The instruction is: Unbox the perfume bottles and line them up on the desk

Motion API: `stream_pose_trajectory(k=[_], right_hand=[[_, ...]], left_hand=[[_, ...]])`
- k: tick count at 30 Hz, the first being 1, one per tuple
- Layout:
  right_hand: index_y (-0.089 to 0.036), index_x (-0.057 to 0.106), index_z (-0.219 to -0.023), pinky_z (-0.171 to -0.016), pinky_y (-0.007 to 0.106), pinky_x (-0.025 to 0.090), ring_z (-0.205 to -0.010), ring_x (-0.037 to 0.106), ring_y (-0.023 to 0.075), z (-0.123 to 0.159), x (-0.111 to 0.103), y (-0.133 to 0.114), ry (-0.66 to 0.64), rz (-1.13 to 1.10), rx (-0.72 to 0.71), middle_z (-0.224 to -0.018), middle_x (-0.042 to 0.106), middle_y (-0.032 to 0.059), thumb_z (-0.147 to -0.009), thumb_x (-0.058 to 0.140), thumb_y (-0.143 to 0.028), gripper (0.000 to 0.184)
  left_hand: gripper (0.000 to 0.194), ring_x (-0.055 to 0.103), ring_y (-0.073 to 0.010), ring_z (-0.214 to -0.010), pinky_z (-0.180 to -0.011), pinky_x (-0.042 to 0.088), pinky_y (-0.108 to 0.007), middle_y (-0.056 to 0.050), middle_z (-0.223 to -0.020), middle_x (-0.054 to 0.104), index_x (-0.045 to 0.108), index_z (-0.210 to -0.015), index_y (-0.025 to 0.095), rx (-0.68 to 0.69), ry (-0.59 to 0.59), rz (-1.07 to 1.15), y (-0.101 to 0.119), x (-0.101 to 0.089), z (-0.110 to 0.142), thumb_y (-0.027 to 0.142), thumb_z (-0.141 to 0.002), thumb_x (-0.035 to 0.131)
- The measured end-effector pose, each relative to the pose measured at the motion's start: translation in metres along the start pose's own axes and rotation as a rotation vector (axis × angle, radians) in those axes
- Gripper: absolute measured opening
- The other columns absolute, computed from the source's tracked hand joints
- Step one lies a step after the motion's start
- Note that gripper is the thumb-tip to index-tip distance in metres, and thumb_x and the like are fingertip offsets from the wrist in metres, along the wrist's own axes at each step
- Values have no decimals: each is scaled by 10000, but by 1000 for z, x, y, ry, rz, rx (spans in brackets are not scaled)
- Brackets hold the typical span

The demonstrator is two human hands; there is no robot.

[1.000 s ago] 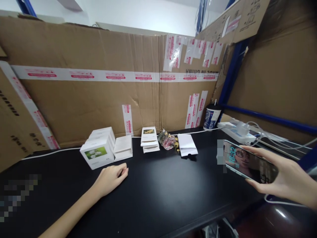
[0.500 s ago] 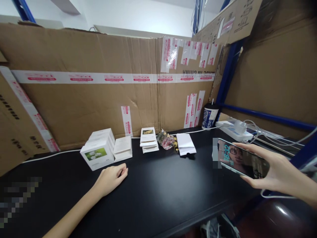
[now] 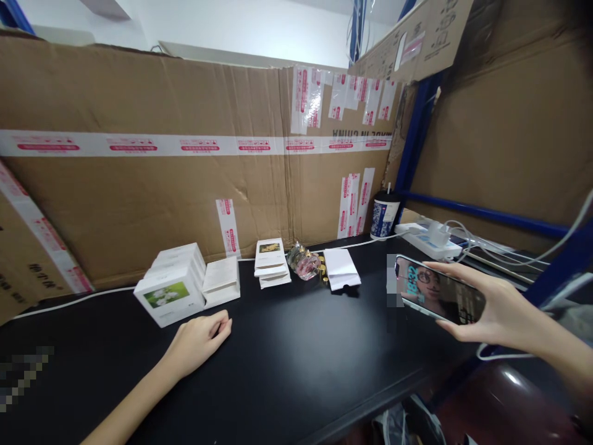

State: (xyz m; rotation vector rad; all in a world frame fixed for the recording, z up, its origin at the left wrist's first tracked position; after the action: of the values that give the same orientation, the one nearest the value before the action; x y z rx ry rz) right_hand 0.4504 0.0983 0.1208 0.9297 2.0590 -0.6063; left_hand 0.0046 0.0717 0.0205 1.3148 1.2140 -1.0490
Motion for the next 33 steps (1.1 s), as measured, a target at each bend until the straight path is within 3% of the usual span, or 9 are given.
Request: stream_pose_trajectory(k=[7,11,16,18,22,29,32,33], right_hand=[[-241,424,-1241,-853,275,492,-975,610,215,2,-2,-1,-3,7,-22,-1137,602,47,-595,669,-355,700],[-214,460,-1225,-825,289,498,-958,619,231,1,2,15,-31,9,55,-1123,618,63,-599,655,-383,677],[-128,591,-1092,-734,362,502,-888,636,308,-14,22,71,-88,165,434,-974,681,119,-571,623,-535,662],[-119,631,-999,-675,361,491,-847,641,321,-25,34,89,-143,217,509,-878,694,132,-604,586,-562,595],[-151,650,-756,-537,329,440,-657,640,299,-46,60,113,-212,224,550,-603,651,112,-636,543,-588,465],[-189,522,-449,-498,311,422,-560,614,260,-64,104,142,-302,252,685,-524,601,100,-577,606,-562,404],[-207,463,-376,-467,308,410,-498,590,239,-63,111,150,-263,199,670,-487,580,113,-577,600,-578,444],[-214,462,-386,-469,307,408,-500,590,233,-65,110,148,-215,155,607,-501,588,118,-603,569,-600,456]], left_hand=[[293,429,-120,-515,-525,215,-229,44,-515,373,308,-612,199,3,-3,3,-2,2,0,403,-815,256],[293,420,-119,-513,-524,216,-226,44,-514,369,312,-615,200,-1,-9,1,-3,3,-1,404,-817,256],[277,409,-117,-501,-518,214,-226,44,-512,369,316,-606,199,4,14,15,0,0,0,385,-809,282],[271,409,-117,-504,-522,215,-225,45,-512,364,309,-604,198,4,15,14,0,0,0,373,-810,286],[266,409,-115,-506,-527,217,-225,45,-511,373,298,-596,194,1,13,16,0,0,-1,352,-810,301],[250,430,-121,-529,-533,208,-231,40,-527,387,311,-602,195,9,6,2,3,-2,0,319,-818,296],[254,436,-122,-529,-535,209,-234,38,-527,399,326,-601,194,14,13,13,4,-2,0,310,-826,298],[256,439,-121,-529,-536,210,-234,38,-528,406,334,-601,194,18,15,16,4,-2,0,308,-828,300]])
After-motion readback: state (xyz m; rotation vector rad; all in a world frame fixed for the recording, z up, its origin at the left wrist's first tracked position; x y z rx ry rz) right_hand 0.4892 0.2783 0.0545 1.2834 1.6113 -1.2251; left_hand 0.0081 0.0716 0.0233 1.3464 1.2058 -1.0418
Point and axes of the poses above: each hand's wrist, its own z-axis away from the middle knuckle, its own x-axis out of the palm, y = z × x, the point moved 8 cm from there along -z, towards the middle knuckle
